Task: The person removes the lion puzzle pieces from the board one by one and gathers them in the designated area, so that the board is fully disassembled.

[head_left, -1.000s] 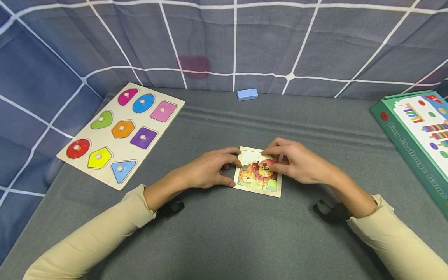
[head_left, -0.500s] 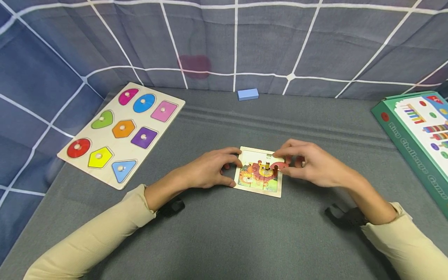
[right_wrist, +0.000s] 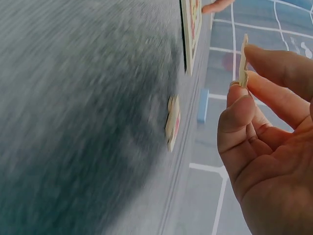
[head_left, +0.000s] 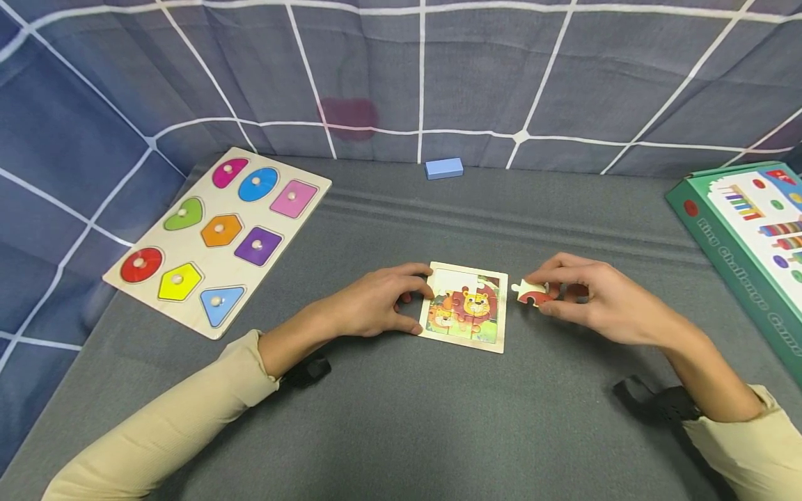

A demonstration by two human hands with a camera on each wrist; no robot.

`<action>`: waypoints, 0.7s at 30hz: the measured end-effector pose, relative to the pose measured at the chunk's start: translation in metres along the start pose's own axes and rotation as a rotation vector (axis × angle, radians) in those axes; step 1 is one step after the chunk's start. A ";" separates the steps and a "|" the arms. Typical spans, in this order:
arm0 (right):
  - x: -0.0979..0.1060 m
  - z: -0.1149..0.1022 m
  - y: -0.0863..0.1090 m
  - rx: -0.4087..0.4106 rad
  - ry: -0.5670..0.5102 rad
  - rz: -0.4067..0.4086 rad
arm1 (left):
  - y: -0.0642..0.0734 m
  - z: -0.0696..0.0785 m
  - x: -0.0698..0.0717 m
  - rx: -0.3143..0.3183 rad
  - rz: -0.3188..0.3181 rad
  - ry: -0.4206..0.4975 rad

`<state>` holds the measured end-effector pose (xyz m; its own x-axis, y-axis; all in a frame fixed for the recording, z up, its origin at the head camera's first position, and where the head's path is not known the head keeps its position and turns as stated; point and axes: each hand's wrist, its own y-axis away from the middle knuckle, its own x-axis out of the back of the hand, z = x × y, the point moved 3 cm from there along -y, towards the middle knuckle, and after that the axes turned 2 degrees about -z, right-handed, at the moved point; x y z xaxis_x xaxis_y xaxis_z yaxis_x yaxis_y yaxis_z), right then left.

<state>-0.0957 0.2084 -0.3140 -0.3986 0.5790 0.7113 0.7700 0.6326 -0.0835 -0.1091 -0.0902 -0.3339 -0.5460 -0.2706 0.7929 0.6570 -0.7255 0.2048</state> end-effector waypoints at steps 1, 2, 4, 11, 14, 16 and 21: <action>0.001 0.002 0.003 -0.003 -0.003 0.007 | 0.000 0.000 0.000 0.001 0.000 0.000; 0.003 0.003 0.006 -0.005 -0.001 0.014 | 0.000 0.000 0.000 0.001 -0.001 0.000; 0.006 0.007 0.011 -0.013 -0.001 0.030 | 0.000 0.000 0.000 0.003 -0.001 0.000; 0.015 0.020 0.027 -0.033 0.032 0.069 | 0.000 0.000 0.000 0.001 0.000 -0.002; 0.017 0.025 0.032 -0.050 0.064 0.082 | 0.000 0.000 0.000 -0.004 0.003 -0.007; 0.019 0.028 0.034 -0.060 0.084 0.092 | 0.000 0.000 -0.001 -0.005 0.004 -0.010; 0.021 0.038 0.038 -0.045 0.110 0.090 | -0.001 0.000 -0.001 -0.004 0.005 -0.016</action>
<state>-0.0935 0.2638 -0.3289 -0.2721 0.5707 0.7748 0.8223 0.5561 -0.1208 -0.1092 -0.0895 -0.3346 -0.5345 -0.2641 0.8029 0.6573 -0.7271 0.1984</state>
